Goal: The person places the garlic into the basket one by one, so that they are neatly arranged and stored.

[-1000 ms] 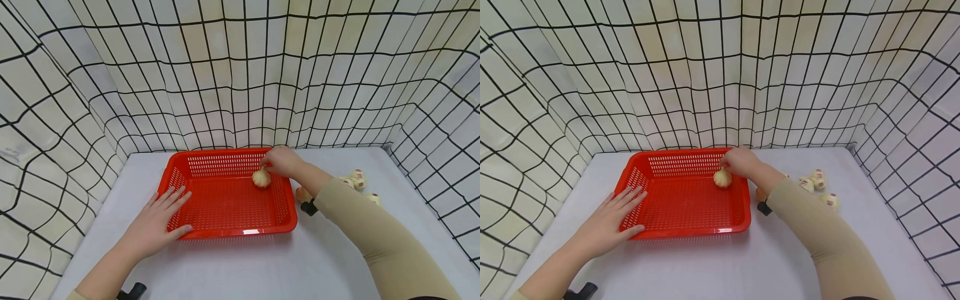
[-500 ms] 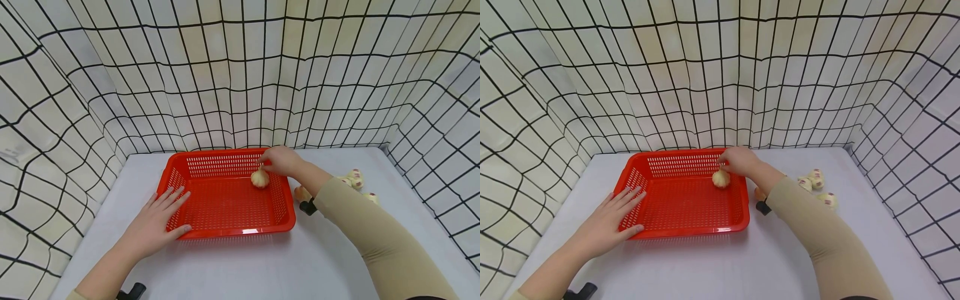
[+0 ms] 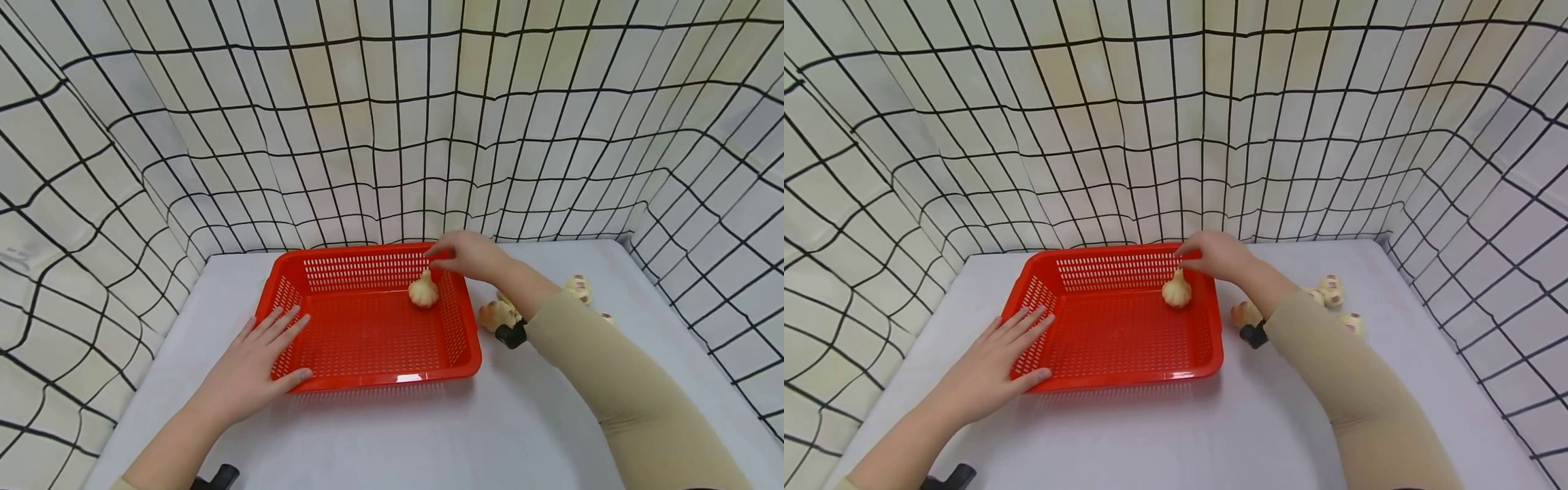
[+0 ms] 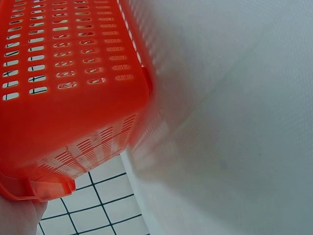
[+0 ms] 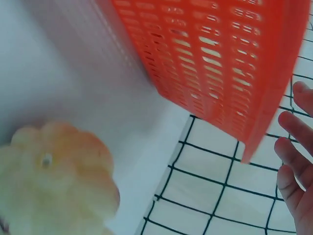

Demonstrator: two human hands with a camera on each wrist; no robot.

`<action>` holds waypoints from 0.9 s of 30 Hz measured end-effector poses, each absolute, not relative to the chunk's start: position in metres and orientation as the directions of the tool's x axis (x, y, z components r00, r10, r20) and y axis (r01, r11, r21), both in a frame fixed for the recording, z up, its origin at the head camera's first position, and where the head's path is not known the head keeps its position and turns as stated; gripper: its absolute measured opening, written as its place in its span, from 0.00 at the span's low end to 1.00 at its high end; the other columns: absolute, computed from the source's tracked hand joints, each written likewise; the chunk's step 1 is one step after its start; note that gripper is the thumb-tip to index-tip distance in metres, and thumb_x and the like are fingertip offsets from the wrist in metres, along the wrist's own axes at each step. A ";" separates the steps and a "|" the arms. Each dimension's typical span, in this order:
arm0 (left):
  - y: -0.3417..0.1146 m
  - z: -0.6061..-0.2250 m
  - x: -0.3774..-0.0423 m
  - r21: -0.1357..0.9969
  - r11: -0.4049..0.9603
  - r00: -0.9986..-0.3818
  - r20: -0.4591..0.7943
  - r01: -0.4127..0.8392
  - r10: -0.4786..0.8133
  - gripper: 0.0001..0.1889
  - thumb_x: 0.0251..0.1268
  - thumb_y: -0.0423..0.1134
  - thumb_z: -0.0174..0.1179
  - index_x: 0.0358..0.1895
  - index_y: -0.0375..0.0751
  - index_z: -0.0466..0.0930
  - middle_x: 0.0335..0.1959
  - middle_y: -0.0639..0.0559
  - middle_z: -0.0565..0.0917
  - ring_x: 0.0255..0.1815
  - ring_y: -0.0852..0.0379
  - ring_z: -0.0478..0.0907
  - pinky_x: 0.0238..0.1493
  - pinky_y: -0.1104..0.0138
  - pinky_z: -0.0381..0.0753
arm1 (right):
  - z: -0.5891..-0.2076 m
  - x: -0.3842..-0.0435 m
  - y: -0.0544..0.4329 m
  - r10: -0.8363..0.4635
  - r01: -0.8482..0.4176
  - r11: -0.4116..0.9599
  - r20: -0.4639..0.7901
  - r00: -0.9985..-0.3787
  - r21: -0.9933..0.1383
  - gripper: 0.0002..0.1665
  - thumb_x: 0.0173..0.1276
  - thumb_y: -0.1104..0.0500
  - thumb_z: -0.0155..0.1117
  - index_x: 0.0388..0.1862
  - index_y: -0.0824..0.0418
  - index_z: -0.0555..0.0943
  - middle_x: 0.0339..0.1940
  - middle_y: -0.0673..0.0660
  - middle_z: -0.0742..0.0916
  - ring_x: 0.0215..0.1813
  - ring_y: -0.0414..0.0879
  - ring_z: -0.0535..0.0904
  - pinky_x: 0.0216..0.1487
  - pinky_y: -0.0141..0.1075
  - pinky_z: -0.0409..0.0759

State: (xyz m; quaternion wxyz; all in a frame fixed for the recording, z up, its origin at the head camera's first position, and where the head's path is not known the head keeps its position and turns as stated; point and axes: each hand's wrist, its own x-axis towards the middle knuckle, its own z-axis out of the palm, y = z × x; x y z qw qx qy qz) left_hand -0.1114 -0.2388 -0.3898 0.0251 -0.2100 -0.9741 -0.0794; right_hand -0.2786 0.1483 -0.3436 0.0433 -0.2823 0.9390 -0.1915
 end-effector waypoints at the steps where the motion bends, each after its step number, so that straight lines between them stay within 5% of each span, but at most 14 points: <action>1: -0.239 -0.390 -0.111 0.146 0.900 -0.911 0.080 0.412 0.404 0.46 0.62 0.67 0.58 0.79 0.53 0.55 0.80 0.47 0.55 0.79 0.38 0.48 0.77 0.47 0.32 | -0.342 -0.277 0.151 -0.542 -0.509 0.768 0.027 -0.840 -0.389 0.17 0.70 0.53 0.67 0.56 0.53 0.86 0.55 0.52 0.85 0.58 0.49 0.78 0.58 0.45 0.79; 8: -0.238 -0.388 -0.112 0.146 0.899 -0.911 0.079 0.413 0.405 0.46 0.61 0.67 0.59 0.79 0.51 0.56 0.80 0.47 0.55 0.79 0.38 0.49 0.78 0.47 0.32 | -0.335 -0.270 0.178 -0.511 -0.488 0.781 0.049 -0.858 -0.391 0.18 0.69 0.51 0.67 0.57 0.51 0.86 0.47 0.49 0.86 0.45 0.47 0.77 0.43 0.41 0.80; 27: -0.238 -0.390 -0.111 0.149 0.903 -0.915 0.082 0.403 0.395 0.46 0.61 0.67 0.59 0.79 0.51 0.56 0.79 0.46 0.55 0.79 0.38 0.49 0.78 0.48 0.31 | -0.350 -0.233 0.248 -0.488 -0.451 0.819 -0.017 -0.873 -0.353 0.19 0.67 0.52 0.70 0.57 0.49 0.85 0.53 0.52 0.86 0.51 0.50 0.81 0.49 0.47 0.83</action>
